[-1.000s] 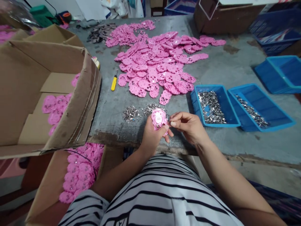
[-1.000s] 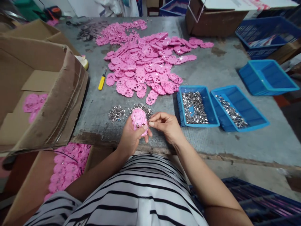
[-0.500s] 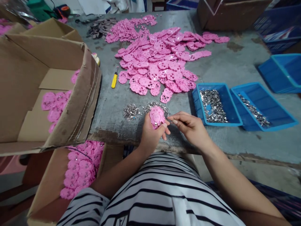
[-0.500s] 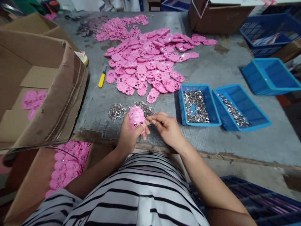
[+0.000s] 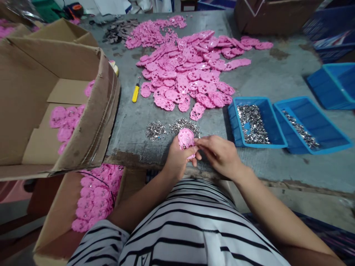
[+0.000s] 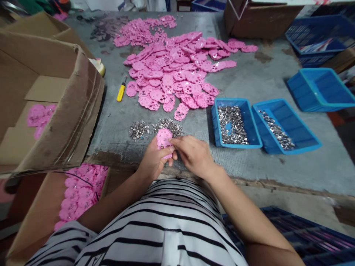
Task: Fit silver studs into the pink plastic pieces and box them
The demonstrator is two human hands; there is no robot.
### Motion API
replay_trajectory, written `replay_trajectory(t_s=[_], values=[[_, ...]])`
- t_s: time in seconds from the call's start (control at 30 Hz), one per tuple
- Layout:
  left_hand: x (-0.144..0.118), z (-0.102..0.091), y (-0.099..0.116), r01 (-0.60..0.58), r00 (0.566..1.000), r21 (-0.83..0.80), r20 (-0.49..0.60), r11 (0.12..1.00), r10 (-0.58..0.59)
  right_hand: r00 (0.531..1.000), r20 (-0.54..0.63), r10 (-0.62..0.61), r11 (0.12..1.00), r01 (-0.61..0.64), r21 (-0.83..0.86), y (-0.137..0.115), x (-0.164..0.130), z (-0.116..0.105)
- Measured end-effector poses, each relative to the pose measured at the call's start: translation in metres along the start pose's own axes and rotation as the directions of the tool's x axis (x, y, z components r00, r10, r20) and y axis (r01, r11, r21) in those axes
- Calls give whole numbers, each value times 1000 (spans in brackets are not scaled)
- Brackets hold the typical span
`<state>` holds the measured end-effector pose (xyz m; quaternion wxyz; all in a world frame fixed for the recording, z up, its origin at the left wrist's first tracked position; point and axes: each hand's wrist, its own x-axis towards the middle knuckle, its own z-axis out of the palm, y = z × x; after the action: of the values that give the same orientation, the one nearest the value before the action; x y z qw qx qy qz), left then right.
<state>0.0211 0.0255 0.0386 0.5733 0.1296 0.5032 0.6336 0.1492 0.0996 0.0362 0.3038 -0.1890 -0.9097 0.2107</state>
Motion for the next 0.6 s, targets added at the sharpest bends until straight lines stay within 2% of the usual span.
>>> replay_trajectory(t_s=[0.03,0.1,0.13,0.2,0.27,0.37,0.43,0.53,0.6], values=[[0,0,-1,-25,1000,18,-19,1000,25,993,-15,116,991,-114,75,0,1,0],[0,0,-1,-85,995,68,-56,994,89,936,16,351,910,-345,230,0,3,1],[0,0,-2,-110,991,94,-68,989,117,901,63,429,856,-428,292,0,4,1],[0,1,-3,-142,985,139,-75,980,153,859,165,484,779,-509,367,0,7,0],[1,1,-4,-148,984,173,-73,974,162,858,199,473,765,-512,390,0,10,-1],[1,0,-8,-147,985,200,-58,969,161,875,185,448,772,-483,413,-1,12,-1],[0,-2,-11,-192,980,151,-16,970,197,864,178,470,739,-496,457,-2,12,-1],[-2,-4,-15,-307,949,-54,62,950,310,811,88,579,640,-518,567,-4,11,3],[-3,-3,-17,-356,928,-132,70,925,366,762,31,647,566,-507,650,-8,11,9]])
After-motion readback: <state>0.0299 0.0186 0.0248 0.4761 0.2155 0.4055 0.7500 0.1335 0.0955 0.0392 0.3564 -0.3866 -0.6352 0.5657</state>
